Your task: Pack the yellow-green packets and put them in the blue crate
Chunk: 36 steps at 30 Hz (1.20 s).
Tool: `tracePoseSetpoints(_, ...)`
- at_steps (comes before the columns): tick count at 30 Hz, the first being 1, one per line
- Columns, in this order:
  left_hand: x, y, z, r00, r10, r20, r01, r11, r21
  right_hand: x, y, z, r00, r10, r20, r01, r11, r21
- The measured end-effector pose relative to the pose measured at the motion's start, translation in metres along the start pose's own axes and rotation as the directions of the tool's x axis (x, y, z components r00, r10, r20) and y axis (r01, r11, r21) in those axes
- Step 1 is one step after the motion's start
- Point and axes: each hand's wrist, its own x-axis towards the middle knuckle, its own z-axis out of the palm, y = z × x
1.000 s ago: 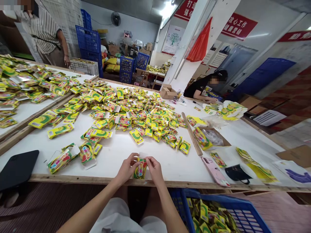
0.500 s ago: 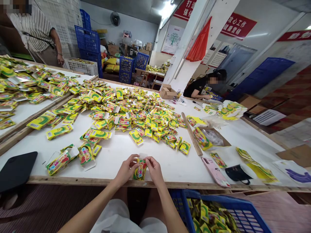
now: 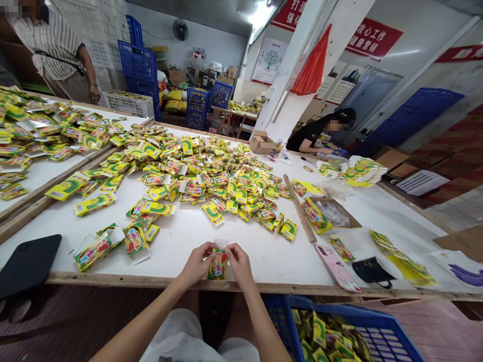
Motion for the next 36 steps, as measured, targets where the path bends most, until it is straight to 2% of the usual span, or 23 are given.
tracePoseSetpoints(5, 0.001, 0.005, 0.011, 0.995, 0.081, -0.066, -0.084, 0.995, -0.055, -0.001, 0.0, 0.002, 0.99, -0.053, -0.128, 0.057, 0.998, 0.026)
tracePoseSetpoints(10, 0.002, 0.009, 0.01, 0.992, 0.054, -0.116, -0.045, 0.996, 0.073, -0.004, -0.013, 0.002, 0.998, -0.067, -0.014, 0.066, 0.996, -0.057)
tracePoseSetpoints(19, 0.01, 0.007, 0.009, 0.975, -0.036, -0.217, 0.04, 0.999, 0.015, 0.004, -0.025, 0.006, 0.997, -0.057, -0.049, 0.049, 0.986, -0.16)
tracePoseSetpoints(24, 0.003, -0.004, 0.007, 0.99, -0.066, -0.127, 0.054, 0.994, -0.099, -0.003, -0.014, 0.011, 0.999, -0.032, -0.022, 0.031, 0.999, -0.043)
tracePoseSetpoints(26, 0.0, -0.006, 0.005, 0.994, -0.051, -0.094, 0.044, 0.996, -0.077, -0.006, -0.01, 0.015, 1.0, -0.019, -0.019, 0.02, 1.0, 0.016)
tracePoseSetpoints(28, 0.003, -0.005, 0.002, 0.998, 0.0, -0.058, 0.0, 1.0, -0.001, -0.011, -0.012, 0.011, 0.999, -0.023, -0.048, 0.023, 1.0, -0.005)
tracePoseSetpoints(30, 0.016, -0.004, -0.005, 0.996, 0.08, -0.033, -0.075, 0.99, 0.115, -0.02, -0.02, -0.013, 0.989, -0.048, -0.138, 0.029, 0.99, -0.135)
tracePoseSetpoints(32, 0.038, -0.005, -0.015, 0.986, 0.165, -0.014, -0.156, 0.952, 0.262, -0.038, -0.031, -0.059, 0.955, -0.1, -0.279, -0.003, 0.938, -0.346)
tracePoseSetpoints(34, 0.066, -0.009, -0.027, 0.972, 0.232, 0.016, -0.218, 0.884, 0.414, -0.061, -0.04, -0.12, 0.898, -0.177, -0.404, -0.092, 0.819, -0.566)
tracePoseSetpoints(36, 0.096, -0.014, -0.037, 0.963, 0.258, 0.081, -0.262, 0.817, 0.514, -0.086, -0.045, -0.177, 0.85, -0.272, -0.451, -0.19, 0.641, -0.744)
